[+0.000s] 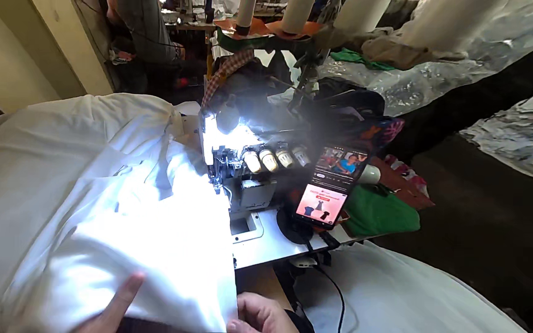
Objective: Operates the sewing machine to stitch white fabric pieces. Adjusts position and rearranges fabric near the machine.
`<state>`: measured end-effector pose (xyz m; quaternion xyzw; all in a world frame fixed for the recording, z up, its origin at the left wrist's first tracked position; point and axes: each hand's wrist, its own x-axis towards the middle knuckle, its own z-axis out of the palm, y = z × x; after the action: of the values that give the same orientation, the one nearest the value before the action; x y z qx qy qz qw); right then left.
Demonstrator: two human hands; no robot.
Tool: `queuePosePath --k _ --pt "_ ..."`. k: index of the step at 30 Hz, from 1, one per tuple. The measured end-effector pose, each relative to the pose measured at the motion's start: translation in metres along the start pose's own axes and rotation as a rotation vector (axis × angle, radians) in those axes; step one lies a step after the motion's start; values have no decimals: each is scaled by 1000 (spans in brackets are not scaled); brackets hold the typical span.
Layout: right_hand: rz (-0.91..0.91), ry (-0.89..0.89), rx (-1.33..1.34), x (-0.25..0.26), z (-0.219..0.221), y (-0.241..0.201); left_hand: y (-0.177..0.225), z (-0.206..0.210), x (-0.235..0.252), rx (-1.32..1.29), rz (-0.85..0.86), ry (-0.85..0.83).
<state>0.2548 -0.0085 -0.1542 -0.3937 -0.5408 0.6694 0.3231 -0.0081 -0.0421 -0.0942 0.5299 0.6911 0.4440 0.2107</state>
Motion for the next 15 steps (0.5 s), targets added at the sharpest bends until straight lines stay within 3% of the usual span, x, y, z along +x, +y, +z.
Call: queuePosePath --k 2,4,7,10,15 --pt "-16 44 -21 16 1 -6 24 -13 31 299 -60 -334" --pt "-14 79 -9 32 0 -9 38 7 53 222 169 -508" --pt "-39 143 44 54 -2 -16 32 76 67 144 400 -240" --pt "-139 197 5 79 -8 -20 11 118 92 323 439 22" --pt "-438 285 -315 117 -21 -29 15 118 136 407 335 -65"
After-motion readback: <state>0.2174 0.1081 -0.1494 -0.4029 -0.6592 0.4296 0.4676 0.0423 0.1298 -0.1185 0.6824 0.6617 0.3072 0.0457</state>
